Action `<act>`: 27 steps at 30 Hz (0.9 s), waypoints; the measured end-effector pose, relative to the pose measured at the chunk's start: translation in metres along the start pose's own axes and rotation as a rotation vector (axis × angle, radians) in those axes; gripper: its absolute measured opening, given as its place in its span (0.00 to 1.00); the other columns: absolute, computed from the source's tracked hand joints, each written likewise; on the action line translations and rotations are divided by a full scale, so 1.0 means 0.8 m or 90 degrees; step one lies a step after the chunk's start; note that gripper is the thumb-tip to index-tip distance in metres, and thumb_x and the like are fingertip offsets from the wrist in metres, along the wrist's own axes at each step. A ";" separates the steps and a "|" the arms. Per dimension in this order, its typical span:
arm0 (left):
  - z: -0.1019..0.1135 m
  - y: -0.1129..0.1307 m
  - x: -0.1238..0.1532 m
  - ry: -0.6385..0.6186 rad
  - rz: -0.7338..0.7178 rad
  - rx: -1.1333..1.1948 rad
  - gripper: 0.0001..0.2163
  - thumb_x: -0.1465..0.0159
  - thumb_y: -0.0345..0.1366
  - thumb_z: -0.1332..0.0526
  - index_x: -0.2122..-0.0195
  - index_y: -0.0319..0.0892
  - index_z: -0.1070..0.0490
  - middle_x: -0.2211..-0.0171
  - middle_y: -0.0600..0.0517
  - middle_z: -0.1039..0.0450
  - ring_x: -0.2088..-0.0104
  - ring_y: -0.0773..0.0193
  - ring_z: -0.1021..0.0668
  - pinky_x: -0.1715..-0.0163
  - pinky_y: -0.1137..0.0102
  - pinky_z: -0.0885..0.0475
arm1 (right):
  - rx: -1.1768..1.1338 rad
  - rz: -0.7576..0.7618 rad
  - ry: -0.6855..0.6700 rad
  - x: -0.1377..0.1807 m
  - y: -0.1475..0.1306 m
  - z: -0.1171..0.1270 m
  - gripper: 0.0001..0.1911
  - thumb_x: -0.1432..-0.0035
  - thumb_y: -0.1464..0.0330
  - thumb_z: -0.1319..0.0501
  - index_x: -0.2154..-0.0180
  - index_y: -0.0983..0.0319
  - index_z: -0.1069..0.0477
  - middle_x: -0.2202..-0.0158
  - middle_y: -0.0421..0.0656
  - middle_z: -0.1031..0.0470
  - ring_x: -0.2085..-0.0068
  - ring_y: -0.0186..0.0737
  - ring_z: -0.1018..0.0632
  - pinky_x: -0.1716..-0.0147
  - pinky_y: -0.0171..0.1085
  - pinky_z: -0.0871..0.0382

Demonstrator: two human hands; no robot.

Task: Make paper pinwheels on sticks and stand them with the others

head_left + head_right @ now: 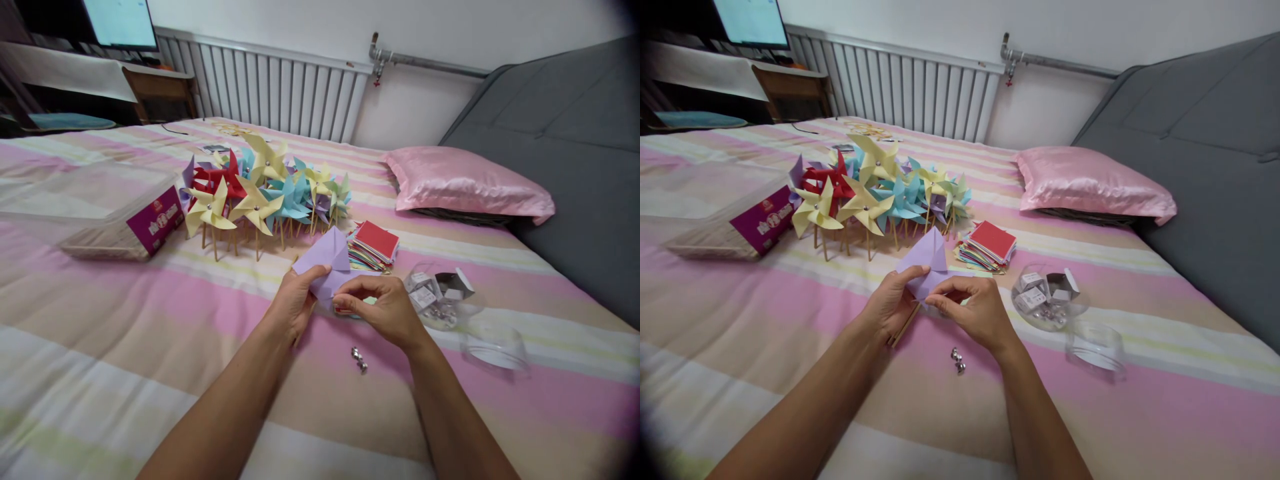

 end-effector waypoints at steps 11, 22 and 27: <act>0.001 0.001 -0.002 -0.003 -0.071 -0.042 0.11 0.53 0.31 0.33 0.67 0.35 0.25 0.68 0.48 0.23 0.70 0.64 0.24 0.65 0.69 0.30 | -0.005 -0.004 0.201 -0.004 0.011 0.008 0.09 0.53 0.62 0.33 0.74 0.61 0.24 0.66 0.46 0.23 0.66 0.41 0.22 0.73 0.34 0.29; -0.001 -0.001 0.001 -0.004 -0.080 -0.100 0.14 0.54 0.35 0.31 0.66 0.36 0.25 0.67 0.46 0.23 0.67 0.60 0.23 0.62 0.64 0.30 | -0.010 -0.027 0.283 -0.001 0.019 0.010 0.10 0.50 0.62 0.35 0.74 0.62 0.25 0.53 0.49 0.28 0.55 0.46 0.25 0.71 0.35 0.31; 0.000 -0.003 0.002 -0.005 -0.096 -0.118 0.14 0.53 0.35 0.31 0.65 0.36 0.24 0.65 0.46 0.23 0.68 0.61 0.23 0.62 0.65 0.29 | 0.016 -0.026 0.312 0.001 0.020 0.013 0.10 0.50 0.61 0.36 0.74 0.62 0.25 0.52 0.49 0.28 0.56 0.46 0.25 0.72 0.35 0.31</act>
Point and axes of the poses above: each hand's wrist, its own x-axis away from the middle knuckle, its own z-axis out of the back of the hand, y = z × x, the point moved 5 cm from there along -x, towards the middle knuckle
